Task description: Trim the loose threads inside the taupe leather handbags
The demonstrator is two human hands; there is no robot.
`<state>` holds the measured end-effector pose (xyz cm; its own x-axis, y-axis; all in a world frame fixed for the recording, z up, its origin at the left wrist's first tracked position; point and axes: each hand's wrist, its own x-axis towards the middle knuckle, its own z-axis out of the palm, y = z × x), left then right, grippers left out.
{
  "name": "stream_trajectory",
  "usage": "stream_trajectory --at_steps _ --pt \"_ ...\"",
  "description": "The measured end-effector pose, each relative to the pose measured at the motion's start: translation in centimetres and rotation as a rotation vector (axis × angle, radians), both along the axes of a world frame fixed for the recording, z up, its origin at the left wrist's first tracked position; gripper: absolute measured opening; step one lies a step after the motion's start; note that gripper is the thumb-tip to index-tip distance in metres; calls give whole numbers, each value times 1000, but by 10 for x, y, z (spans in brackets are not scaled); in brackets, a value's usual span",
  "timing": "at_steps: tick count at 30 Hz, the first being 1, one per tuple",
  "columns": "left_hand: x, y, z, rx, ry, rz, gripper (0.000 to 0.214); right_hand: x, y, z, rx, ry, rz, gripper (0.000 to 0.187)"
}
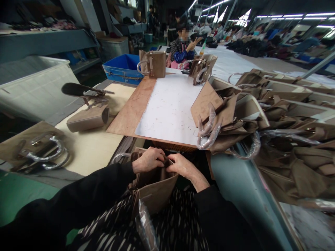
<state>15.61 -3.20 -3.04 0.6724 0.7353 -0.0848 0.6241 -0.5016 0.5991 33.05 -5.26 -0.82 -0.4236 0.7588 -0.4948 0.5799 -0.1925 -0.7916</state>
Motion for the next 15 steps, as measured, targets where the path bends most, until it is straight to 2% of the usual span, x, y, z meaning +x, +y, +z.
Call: stream_trajectory --at_steps 4,8,12,15 --pt "0 4 9 -94 34 -91 6 2 0 -8 -63 5 9 20" --pt "1 6 15 -146 105 -176 5 2 -2 -11 -23 -58 15 19" --pt "5 0 12 -51 164 -147 8 3 -4 -8 35 -116 2 18" --pt "7 -3 7 2 121 -106 4 4 -5 -8 47 -115 -10 16"
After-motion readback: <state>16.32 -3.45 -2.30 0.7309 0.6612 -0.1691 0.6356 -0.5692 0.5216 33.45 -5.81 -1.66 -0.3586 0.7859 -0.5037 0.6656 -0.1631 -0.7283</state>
